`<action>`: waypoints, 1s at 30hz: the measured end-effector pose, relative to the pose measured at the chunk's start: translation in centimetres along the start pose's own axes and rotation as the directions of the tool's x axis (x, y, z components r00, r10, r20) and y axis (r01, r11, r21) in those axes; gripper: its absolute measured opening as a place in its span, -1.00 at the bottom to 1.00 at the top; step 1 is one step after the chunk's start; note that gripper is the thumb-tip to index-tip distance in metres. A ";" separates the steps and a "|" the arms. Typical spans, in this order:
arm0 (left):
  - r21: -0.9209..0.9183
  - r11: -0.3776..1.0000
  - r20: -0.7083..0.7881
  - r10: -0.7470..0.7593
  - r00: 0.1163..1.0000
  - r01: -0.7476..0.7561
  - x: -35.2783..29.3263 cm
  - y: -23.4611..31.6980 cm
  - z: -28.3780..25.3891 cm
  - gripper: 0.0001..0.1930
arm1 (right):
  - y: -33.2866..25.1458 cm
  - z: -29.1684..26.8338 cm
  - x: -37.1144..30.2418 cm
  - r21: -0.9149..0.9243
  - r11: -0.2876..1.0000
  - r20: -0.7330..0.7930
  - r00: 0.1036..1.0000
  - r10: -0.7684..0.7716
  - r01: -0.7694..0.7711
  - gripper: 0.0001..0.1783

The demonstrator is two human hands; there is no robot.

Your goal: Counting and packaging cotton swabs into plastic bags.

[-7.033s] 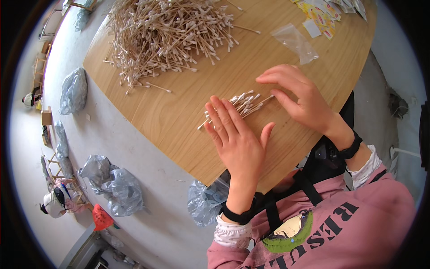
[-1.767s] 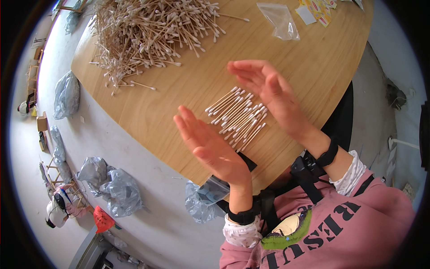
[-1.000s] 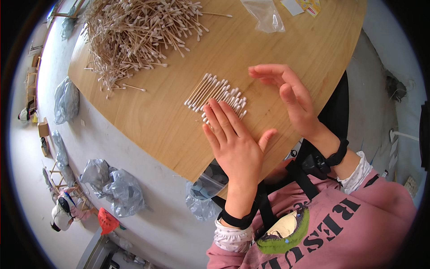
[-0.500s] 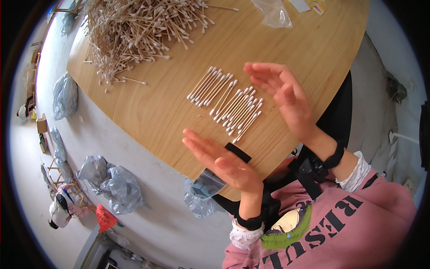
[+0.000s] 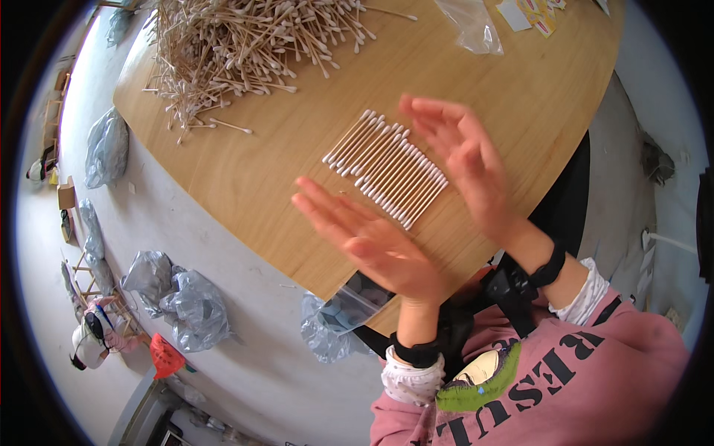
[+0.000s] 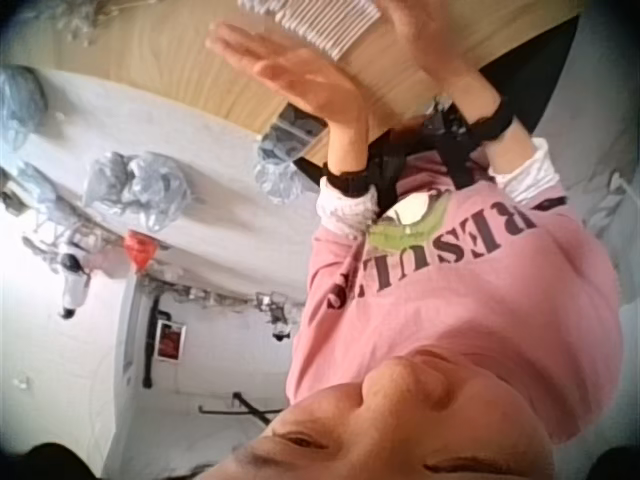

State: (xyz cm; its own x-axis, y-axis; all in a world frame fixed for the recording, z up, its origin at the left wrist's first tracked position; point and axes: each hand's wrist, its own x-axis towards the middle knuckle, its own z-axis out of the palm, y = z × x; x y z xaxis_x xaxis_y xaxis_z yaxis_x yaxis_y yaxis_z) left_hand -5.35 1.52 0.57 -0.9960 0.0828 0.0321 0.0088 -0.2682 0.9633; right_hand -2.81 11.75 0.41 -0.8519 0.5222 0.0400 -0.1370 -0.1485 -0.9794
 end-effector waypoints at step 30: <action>0.033 0.998 0.047 -0.061 0.997 0.059 3.2 0.3 -0.2 -0.12 | 0.9 0.9 3.8 0.200 0.971 0.163 0.982 0.097 -0.129 -0.11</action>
State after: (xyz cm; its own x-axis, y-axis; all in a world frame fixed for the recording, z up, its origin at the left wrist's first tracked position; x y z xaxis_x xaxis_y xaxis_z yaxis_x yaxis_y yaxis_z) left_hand -8.56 1.49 0.91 -0.9894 0.1444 -0.0140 -0.0474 -0.2310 0.9718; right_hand -6.62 12.87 -0.17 -0.9321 0.3615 -0.0233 -0.1243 -0.3795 -0.9168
